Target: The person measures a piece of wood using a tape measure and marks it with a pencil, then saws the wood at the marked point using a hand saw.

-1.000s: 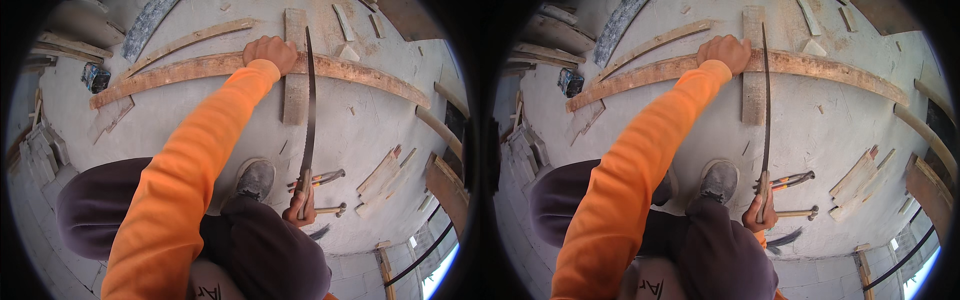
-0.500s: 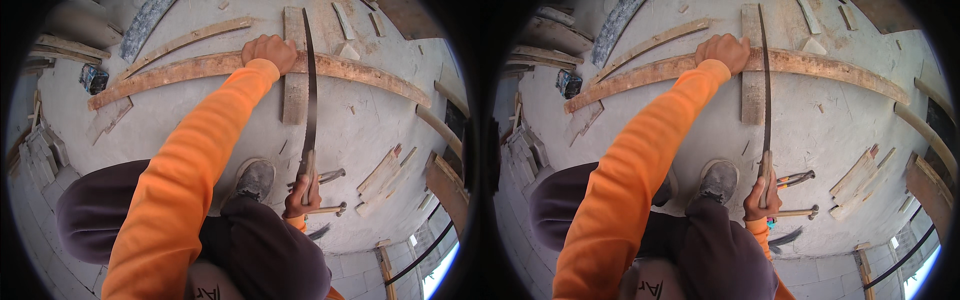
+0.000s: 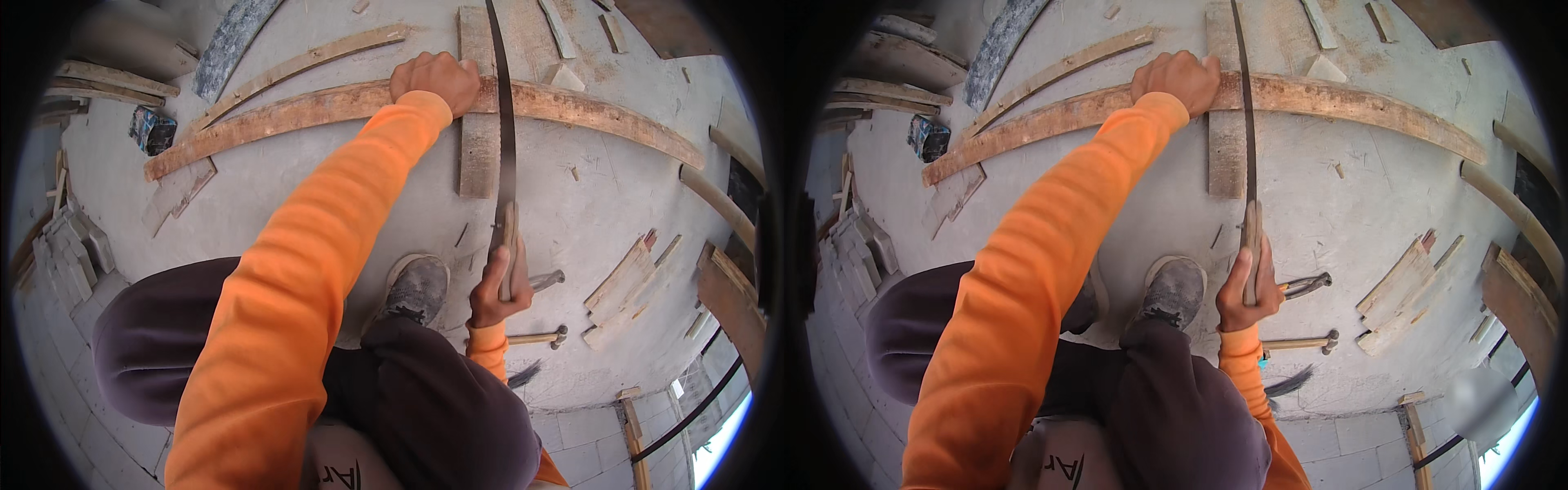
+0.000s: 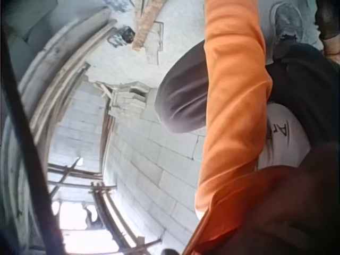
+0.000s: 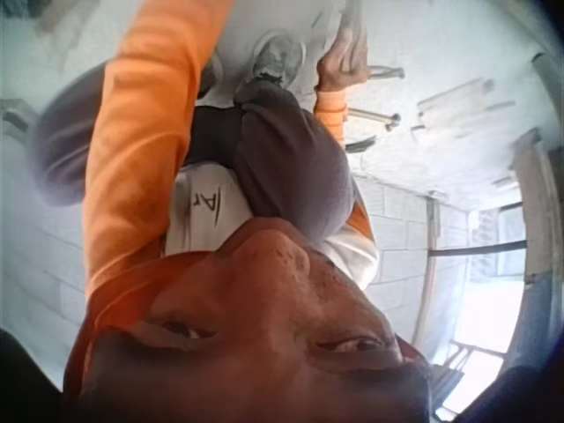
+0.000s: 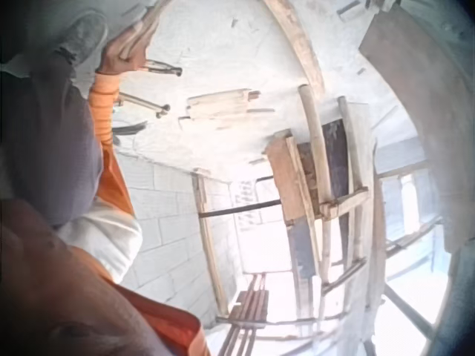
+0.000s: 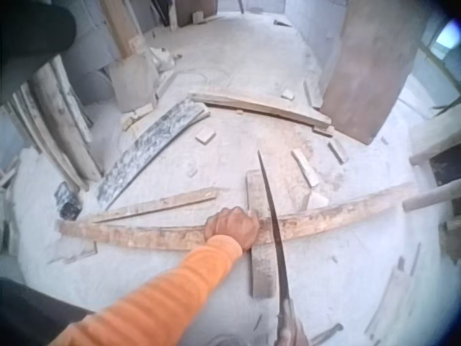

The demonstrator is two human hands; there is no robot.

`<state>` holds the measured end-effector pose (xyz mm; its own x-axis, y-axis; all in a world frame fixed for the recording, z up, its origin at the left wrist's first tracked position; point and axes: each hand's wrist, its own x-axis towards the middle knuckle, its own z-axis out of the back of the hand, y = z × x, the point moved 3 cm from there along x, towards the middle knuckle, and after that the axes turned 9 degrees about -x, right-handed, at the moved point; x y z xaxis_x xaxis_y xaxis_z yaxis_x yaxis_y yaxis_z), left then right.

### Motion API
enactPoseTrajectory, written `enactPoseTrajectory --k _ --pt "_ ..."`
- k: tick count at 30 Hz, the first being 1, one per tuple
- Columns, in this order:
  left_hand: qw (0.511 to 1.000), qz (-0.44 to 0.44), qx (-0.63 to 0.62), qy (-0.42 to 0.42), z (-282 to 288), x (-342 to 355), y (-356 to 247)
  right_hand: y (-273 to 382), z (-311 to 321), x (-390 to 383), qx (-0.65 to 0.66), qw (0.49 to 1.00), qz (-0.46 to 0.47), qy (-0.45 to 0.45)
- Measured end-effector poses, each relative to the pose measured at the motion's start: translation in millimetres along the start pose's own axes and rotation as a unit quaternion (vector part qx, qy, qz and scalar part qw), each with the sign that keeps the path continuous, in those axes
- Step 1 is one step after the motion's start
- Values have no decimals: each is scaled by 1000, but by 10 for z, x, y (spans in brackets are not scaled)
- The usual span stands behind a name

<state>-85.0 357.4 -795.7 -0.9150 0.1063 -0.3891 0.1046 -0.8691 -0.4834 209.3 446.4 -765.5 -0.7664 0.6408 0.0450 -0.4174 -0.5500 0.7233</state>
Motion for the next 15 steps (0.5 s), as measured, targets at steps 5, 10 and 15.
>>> enactPoseTrajectory --k 5,10,15 --pt "996 48 13 80 75 -33 43 401 -348 614 21 999 26 -1" --pt "999 17 7 37 15 31 20 -104 448 -686 -22 996 -53 62" --pt "1000 -4 0 26 51 12 16 135 -277 337 -9 999 24 -23"
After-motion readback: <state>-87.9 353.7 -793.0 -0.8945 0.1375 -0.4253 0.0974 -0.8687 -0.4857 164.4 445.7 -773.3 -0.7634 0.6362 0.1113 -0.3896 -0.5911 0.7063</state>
